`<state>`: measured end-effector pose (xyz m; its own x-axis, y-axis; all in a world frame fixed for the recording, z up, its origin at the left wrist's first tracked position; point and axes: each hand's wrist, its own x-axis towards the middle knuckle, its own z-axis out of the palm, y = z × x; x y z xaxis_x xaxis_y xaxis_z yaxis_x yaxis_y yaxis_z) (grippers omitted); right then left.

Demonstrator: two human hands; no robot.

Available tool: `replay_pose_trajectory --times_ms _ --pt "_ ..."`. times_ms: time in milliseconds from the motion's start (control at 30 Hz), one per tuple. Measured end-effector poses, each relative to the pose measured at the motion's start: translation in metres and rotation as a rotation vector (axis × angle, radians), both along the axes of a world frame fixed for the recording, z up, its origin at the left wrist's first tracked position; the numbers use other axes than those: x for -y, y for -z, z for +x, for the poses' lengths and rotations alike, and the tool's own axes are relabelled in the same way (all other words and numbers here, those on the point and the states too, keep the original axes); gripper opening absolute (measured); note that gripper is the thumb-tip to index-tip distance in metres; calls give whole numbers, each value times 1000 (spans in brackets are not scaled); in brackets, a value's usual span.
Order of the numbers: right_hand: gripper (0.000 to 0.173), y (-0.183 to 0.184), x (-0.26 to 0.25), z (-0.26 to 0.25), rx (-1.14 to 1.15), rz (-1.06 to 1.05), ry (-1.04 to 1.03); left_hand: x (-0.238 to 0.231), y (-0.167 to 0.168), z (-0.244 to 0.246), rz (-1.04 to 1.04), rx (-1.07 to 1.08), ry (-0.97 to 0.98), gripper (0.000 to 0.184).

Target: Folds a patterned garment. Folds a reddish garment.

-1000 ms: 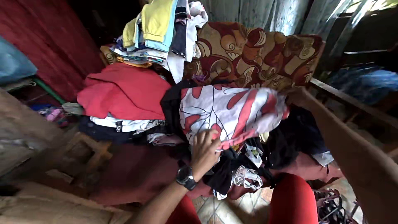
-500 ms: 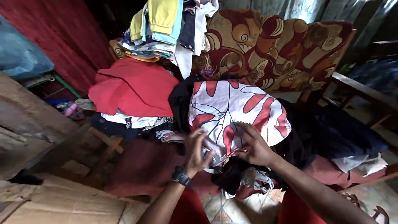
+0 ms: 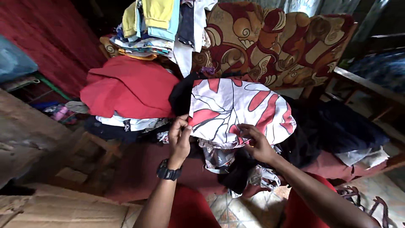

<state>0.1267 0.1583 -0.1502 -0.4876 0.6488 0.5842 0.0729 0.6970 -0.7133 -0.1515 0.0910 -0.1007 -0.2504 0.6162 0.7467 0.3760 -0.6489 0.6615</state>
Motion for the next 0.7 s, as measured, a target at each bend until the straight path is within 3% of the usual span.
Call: replay_pose_trajectory --times_ms 133,200,300,367,433,500,600,700 --pt "38 -1 2 -1 23 -35 -29 1 4 2 -124 154 -74 17" --pt "34 2 1 1 74 8 -30 7 7 3 -285 42 -209 14" --pt "25 8 0 5 114 89 -16 17 23 -2 -552 -290 -398 50" --pt "24 8 3 8 154 118 8 30 42 2 -437 -520 -478 55" --pt "23 8 7 7 168 161 44 38 66 23 -107 -672 -478 57" --pt "21 9 12 2 147 213 56 36 84 50 83 -777 -429 65" --pt "22 -3 18 2 165 195 3 20 86 67 107 -814 -452 54" --pt "23 -31 16 12 137 5 -61 1 66 48 21 -730 -506 29"
